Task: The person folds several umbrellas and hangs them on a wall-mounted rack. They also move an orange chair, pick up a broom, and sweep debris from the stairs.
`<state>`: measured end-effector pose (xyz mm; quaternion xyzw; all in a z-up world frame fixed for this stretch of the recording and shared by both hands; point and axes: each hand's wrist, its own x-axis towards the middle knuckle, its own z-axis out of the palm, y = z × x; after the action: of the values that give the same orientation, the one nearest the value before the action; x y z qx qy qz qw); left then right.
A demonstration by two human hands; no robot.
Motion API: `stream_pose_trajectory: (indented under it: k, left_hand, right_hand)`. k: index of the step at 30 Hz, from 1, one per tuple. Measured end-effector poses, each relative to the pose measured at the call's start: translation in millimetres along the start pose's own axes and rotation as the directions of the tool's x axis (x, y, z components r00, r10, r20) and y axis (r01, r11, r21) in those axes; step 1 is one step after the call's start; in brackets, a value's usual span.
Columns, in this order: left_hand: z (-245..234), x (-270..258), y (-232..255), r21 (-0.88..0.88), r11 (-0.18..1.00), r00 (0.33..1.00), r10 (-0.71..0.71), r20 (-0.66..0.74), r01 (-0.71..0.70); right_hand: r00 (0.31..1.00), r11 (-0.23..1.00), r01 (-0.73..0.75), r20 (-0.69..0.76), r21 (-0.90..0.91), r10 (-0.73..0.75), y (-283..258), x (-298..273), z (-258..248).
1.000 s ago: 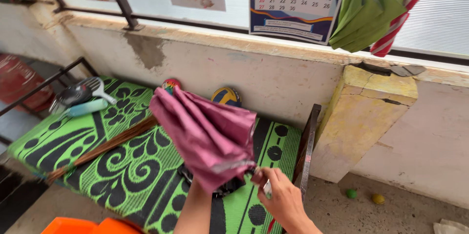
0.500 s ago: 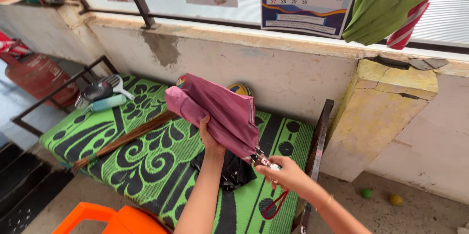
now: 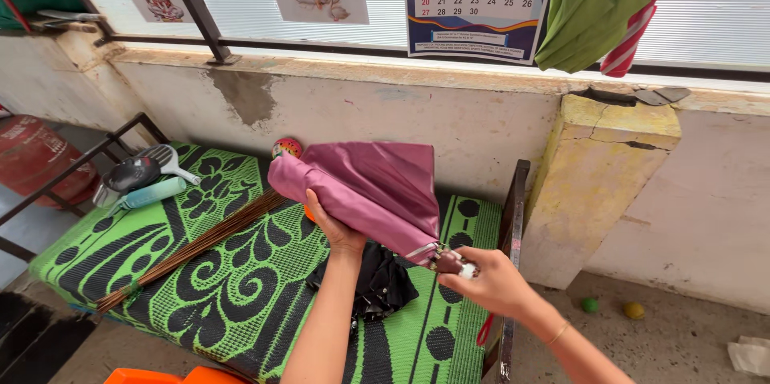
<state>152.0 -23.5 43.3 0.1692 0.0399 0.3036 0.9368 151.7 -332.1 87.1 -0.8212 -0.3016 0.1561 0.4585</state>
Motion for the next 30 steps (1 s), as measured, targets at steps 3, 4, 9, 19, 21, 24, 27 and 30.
stream_pose_trajectory:
  k: [3,4,9,19,21,24,27,30]
  left_hand:
    - [-11,10,-4,0.026,0.999,0.999,0.031,0.006,-0.031]
    - [-13,12,-9,0.052,0.997,0.998,0.055,0.032,-0.057]
    - [-18,21,-23,-0.031,0.999,0.998,-0.012,-0.060,0.010]
    - [-12,6,-29,0.057,0.996,0.993,-0.056,-0.101,0.062]
    - [-7,7,-33,0.029,0.999,0.999,-0.021,-0.047,0.022]
    - [1,15,-42,-0.036,0.999,0.998,0.003,-0.061,-0.005]
    - [13,27,-44,-0.085,0.996,0.994,-0.005,-0.105,-0.004]
    - [26,21,-38,-0.070,0.996,0.994,-0.058,-0.094,0.051]
  right_hand:
    - [0.928,0.924,-0.328,0.250,0.194,0.277,7,3,-16]
    - [0.901,0.893,-0.386,0.301,0.230,0.312,8,5,-19]
    - [0.868,0.725,0.124,-0.280,-0.678,-0.411,7,4,11]
    - [0.924,0.917,-0.285,0.173,-0.278,0.340,-1,31,-31]
    - [0.997,0.842,-0.082,-0.058,-0.533,0.060,2,34,-26]
    - [0.852,0.584,0.043,-0.276,-0.810,-0.445,11,40,-11]
    - [0.733,0.510,0.068,-0.304,-0.857,-0.609,20,49,-12]
    - [0.843,0.608,0.043,-0.298,-0.793,-0.448,27,57,-19]
